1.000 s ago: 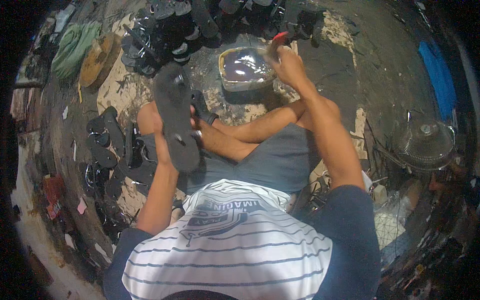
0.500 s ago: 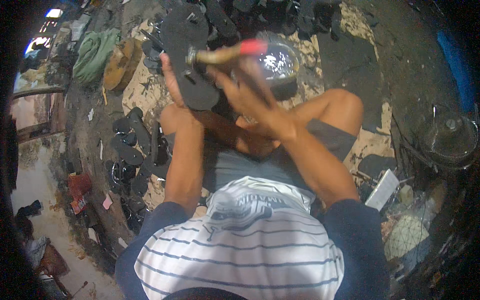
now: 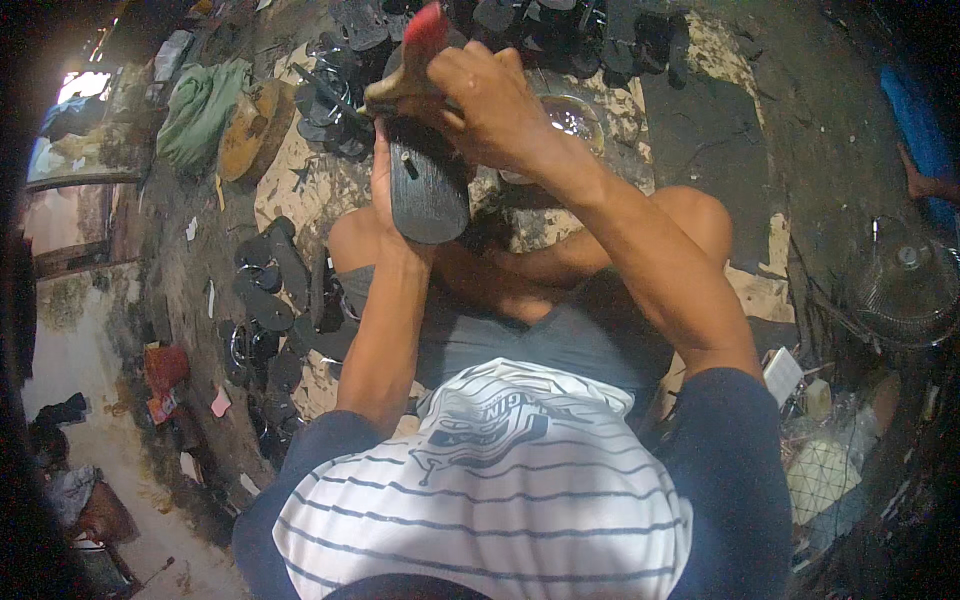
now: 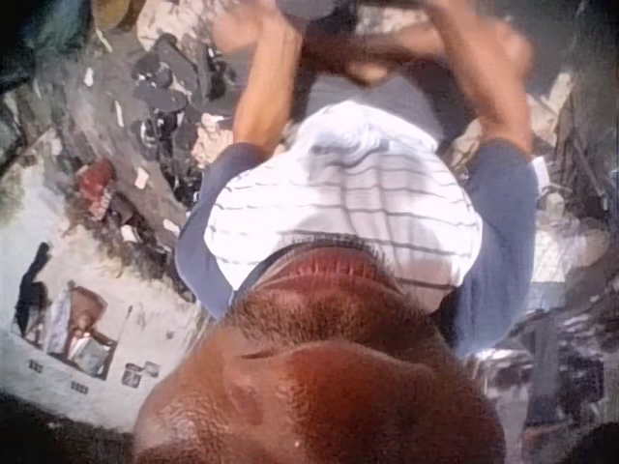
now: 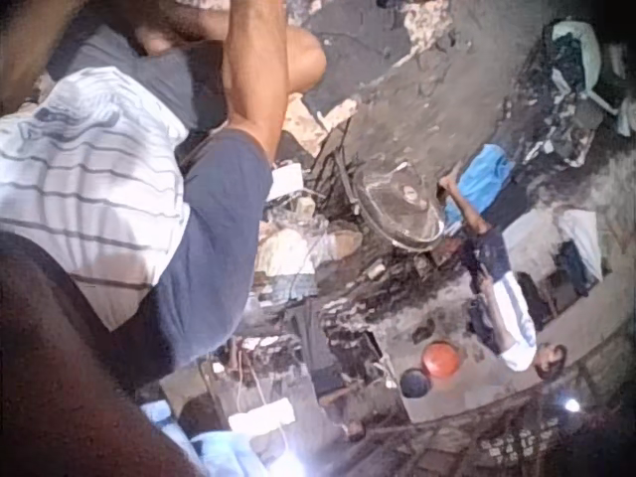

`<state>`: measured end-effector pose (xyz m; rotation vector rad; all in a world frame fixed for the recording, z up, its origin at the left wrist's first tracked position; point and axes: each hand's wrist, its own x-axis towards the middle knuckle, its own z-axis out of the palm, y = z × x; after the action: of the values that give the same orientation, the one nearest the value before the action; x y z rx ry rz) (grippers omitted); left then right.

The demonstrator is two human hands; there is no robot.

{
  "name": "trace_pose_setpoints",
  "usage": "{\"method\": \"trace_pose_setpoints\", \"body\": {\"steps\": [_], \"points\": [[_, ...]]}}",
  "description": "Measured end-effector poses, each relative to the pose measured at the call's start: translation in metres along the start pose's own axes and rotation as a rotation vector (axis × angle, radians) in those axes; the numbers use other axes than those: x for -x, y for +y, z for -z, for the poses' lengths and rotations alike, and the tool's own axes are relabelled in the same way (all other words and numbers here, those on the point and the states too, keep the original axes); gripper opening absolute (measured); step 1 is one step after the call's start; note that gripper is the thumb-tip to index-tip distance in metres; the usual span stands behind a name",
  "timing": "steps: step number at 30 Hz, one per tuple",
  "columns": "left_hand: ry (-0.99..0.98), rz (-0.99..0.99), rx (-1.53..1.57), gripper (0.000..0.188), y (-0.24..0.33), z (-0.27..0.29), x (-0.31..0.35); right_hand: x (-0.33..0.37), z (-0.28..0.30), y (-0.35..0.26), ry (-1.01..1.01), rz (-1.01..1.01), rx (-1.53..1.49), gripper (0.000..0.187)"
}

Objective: The person sits on the floor and repeatedly applies a brown liquid from a container onto black flip-flops using a brush. They handle each sandal one at a time, coating the sole and strap areas, then place them back on the floor among other sandals.

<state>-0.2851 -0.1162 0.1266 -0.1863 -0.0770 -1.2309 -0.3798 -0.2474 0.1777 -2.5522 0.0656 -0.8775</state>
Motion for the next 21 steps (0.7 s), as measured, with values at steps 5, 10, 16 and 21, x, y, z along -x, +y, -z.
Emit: {"method": "trace_pose_setpoints", "body": {"steps": [5, 10, 16, 21], "points": [[0.175, 0.075, -0.324, 0.08, -0.003, 0.001, -0.015, 0.069, -0.012, -0.008, -0.051, -0.045, -0.346, 0.037], [0.491, -0.106, -0.866, 0.063, 0.052, 0.032, -0.12, 0.044, 0.085, -0.007, 0.181, -0.844, -0.66, 0.032], [0.812, -0.561, -1.272, 0.086, 0.157, -0.019, -0.165, 0.041, 0.071, 0.022, 0.454, -0.668, -0.494, 0.037], [0.772, -0.644, -1.744, 0.04, 0.307, 0.029, 0.04, 0.069, 0.063, 0.086, 0.471, -0.741, -0.398, 0.038]]}}
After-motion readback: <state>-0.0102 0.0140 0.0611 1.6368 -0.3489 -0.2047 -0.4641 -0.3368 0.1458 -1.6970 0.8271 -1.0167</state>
